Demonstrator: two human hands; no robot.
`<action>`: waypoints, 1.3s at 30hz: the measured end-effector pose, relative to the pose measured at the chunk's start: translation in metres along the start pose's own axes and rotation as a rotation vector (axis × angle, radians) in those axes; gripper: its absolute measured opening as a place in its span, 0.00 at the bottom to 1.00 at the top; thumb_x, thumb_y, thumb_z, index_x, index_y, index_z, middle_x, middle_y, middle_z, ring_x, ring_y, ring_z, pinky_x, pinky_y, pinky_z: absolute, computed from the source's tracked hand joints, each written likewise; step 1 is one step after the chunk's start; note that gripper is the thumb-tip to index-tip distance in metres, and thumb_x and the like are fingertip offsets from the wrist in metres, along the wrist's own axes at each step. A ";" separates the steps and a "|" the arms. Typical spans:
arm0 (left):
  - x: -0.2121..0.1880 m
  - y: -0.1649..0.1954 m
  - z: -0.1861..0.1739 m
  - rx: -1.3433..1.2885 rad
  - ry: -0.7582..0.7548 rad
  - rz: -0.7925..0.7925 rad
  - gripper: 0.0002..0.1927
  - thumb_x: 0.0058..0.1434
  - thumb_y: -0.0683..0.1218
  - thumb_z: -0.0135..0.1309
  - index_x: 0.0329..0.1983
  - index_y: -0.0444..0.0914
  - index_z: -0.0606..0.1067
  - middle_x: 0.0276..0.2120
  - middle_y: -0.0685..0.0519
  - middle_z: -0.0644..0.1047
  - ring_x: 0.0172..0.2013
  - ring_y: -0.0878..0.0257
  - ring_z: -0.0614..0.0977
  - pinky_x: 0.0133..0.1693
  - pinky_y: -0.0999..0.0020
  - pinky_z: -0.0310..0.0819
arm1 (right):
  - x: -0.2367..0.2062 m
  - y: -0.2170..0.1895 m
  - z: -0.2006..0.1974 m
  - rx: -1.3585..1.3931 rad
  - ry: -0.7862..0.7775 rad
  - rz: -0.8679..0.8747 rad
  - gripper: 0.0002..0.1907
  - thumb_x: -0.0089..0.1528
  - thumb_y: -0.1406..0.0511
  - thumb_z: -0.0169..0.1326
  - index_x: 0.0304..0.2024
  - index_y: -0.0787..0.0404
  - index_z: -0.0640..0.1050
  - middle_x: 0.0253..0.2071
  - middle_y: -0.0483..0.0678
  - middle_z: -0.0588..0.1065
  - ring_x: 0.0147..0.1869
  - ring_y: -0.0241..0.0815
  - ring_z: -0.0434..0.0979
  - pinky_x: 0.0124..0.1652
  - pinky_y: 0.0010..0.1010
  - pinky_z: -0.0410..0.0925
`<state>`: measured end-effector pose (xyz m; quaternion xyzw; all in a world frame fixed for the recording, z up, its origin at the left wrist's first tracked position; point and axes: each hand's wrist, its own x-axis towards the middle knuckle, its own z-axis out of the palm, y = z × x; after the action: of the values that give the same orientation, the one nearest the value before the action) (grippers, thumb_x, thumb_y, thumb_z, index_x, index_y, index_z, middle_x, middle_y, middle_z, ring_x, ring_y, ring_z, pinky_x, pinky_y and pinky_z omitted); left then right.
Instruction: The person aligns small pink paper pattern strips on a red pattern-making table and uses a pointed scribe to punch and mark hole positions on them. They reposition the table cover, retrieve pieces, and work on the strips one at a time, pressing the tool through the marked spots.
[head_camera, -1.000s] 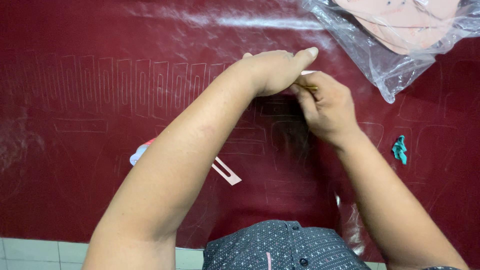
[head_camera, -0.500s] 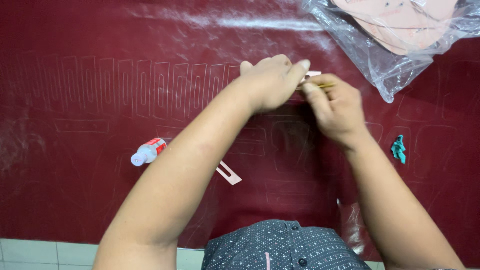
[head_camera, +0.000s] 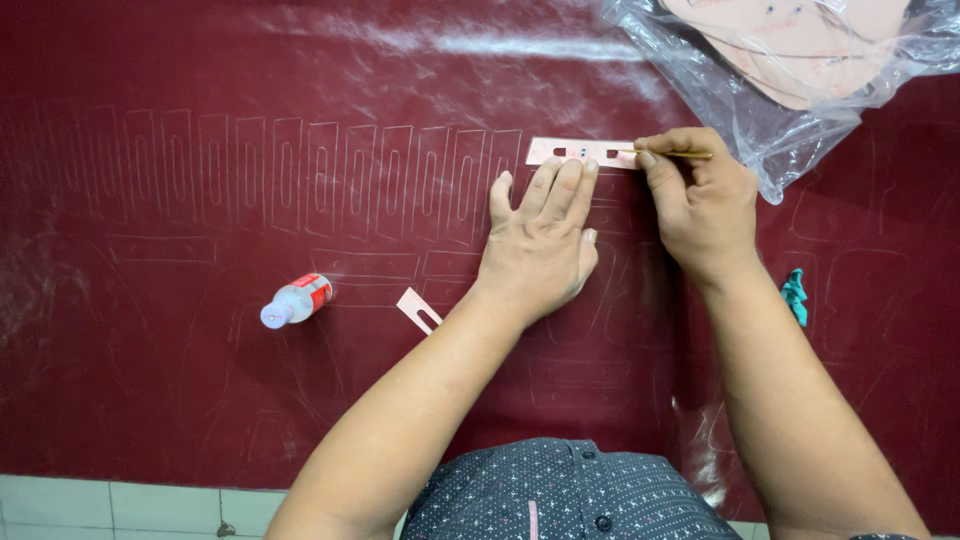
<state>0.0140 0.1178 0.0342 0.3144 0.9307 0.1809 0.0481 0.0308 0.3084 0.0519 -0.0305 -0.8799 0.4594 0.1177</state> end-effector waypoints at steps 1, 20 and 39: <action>-0.001 0.000 0.003 -0.001 0.006 -0.001 0.38 0.63 0.56 0.48 0.73 0.35 0.59 0.70 0.48 0.62 0.71 0.56 0.61 0.66 0.37 0.48 | 0.000 -0.001 0.000 -0.011 -0.009 -0.015 0.05 0.73 0.72 0.57 0.50 0.69 0.76 0.48 0.53 0.82 0.52 0.39 0.83 0.53 0.28 0.74; -0.007 -0.001 0.021 0.041 0.143 0.029 0.38 0.64 0.57 0.51 0.74 0.36 0.61 0.69 0.49 0.64 0.71 0.57 0.61 0.68 0.42 0.46 | 0.001 -0.001 0.004 0.059 -0.025 0.003 0.05 0.72 0.72 0.57 0.49 0.67 0.76 0.47 0.51 0.81 0.50 0.37 0.82 0.52 0.26 0.73; -0.007 -0.001 0.022 0.080 0.177 0.033 0.38 0.64 0.58 0.50 0.74 0.35 0.64 0.68 0.49 0.66 0.70 0.58 0.62 0.69 0.43 0.45 | 0.006 -0.003 0.020 0.012 -0.049 -0.066 0.06 0.71 0.72 0.59 0.49 0.67 0.76 0.46 0.53 0.82 0.49 0.40 0.83 0.50 0.29 0.75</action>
<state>0.0236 0.1193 0.0129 0.3140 0.9325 0.1714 -0.0498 0.0205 0.2919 0.0440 0.0107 -0.8804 0.4609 0.1113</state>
